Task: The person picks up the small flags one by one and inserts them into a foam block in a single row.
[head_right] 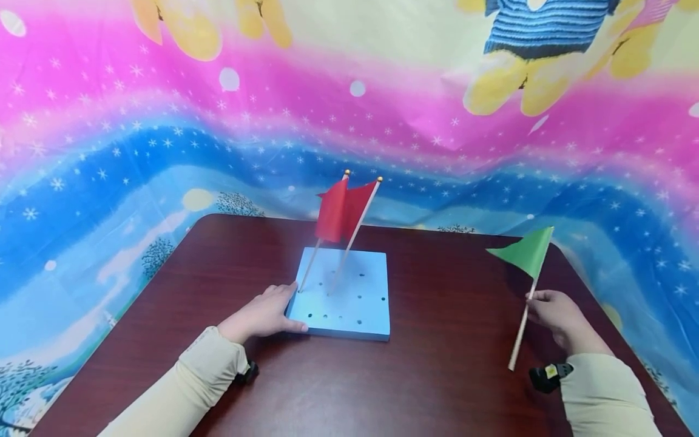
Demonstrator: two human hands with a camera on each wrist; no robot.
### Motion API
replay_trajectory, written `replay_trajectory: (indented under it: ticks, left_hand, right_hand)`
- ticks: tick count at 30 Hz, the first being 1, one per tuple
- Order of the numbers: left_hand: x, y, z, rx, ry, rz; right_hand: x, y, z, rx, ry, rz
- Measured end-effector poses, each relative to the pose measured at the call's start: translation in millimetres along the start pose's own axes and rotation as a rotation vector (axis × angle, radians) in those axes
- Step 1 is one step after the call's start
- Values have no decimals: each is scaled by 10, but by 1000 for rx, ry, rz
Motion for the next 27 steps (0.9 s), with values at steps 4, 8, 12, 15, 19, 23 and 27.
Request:
replay_trajectory:
  ticks: [4,8,12,15,19,23,27]
  left_hand:
    - [7,-8,-3,-5,-4,-5]
    - [11,-9,-14,2,-5,-2]
    - [8,-12,-17,5,-5,-3]
    - [6,-12,-16,7,-5,-3]
    - [5,-16,-16,10,-2,-3]
    - [-2,-7,-8,5,-1,-2]
    - [-7,3,-3,-1,-8,-1]
  right_hand:
    - [-13,-100,-120,285,116,-36]
    - [-39,-211,-301,531,216,-64]
    - [-73,-340,-483,642,281,-85]
    - [-73,-458,-600,692,317,-97]
    - [-46,-639,-736,734,347,-107]
    - [-23,-824,-852,729,363,-114]
    - [-1,-992,-921,713,388,-104]
Point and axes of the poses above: each hand's wrist, its own x-axis towards the middle knuckle, its own y-axis out of the back of the hand, z = x × y, the point moved 2 cm from there along x, towards the middle knuckle, and after that the axes turned 13 degrees about x, right-handed, at the moved point
